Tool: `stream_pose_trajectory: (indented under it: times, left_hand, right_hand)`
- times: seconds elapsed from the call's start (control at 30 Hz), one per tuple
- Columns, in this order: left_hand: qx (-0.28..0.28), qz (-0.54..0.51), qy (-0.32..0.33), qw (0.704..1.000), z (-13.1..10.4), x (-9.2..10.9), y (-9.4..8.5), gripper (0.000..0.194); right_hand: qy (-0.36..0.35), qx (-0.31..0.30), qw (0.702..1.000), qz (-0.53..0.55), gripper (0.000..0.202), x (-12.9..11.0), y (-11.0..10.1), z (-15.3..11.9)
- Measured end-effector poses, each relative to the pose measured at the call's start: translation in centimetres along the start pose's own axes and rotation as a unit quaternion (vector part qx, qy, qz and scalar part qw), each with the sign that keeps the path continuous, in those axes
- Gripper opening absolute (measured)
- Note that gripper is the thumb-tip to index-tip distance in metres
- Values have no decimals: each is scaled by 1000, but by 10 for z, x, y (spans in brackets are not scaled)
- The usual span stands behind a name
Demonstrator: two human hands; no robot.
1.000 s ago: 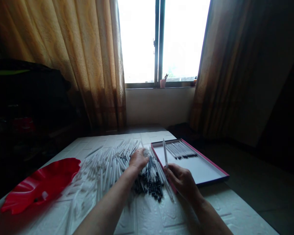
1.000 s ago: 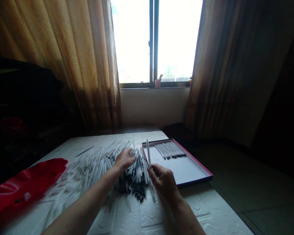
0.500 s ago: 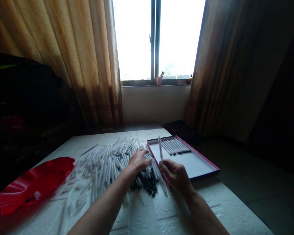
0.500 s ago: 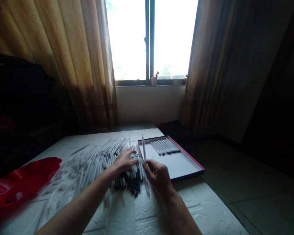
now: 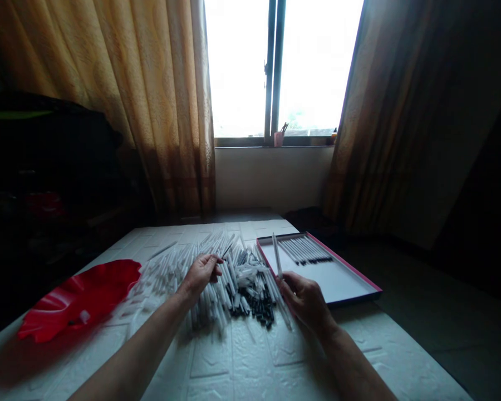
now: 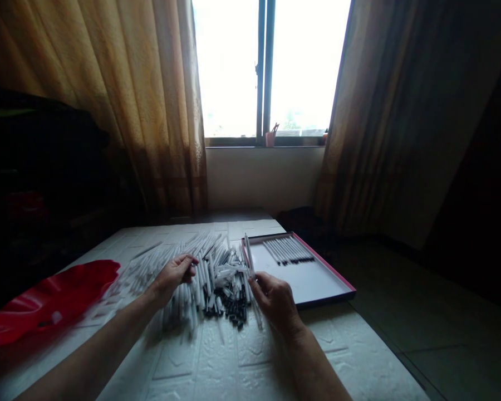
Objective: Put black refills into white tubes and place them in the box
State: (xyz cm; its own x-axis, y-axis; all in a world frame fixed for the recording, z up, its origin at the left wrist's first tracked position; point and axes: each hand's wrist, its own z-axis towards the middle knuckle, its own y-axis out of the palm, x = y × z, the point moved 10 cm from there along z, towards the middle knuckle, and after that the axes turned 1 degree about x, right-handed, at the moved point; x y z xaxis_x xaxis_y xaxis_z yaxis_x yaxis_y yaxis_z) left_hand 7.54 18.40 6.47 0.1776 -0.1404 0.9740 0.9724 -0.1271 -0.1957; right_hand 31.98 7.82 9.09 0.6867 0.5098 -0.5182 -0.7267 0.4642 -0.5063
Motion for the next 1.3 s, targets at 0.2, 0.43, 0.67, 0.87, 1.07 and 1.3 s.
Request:
stream_pose_trajectory:
  times: [0.2, 0.43, 0.67, 0.87, 1.07, 1.3]
  left_hand:
    - [-89, 145, 73, 983, -58, 5, 8, 21]
    - [-99, 303, 168, 933, -90, 24, 21, 24]
    - [-64, 483, 192, 852, -77, 33, 52, 12]
    - [-64, 543, 170, 820, -63, 25, 71, 18]
    - [-42, 479, 204, 853, -68, 33, 57, 10]
    - [-57, 323, 234, 916, -111, 14, 3, 21]
  right_hand:
    - [-46, -72, 996, -6, 31, -40, 31, -15]
    - [-53, -160, 986, -5, 21, -65, 59, -37]
    - [-20, -164, 986, 5, 29, -41, 51, -43]
    - [15, -119, 992, 50, 35, -23, 44, -45]
    - [57, -66, 991, 101, 39, -12, 30, -49]
    - [143, -58, 968, 200, 46, 2, 20, -73]
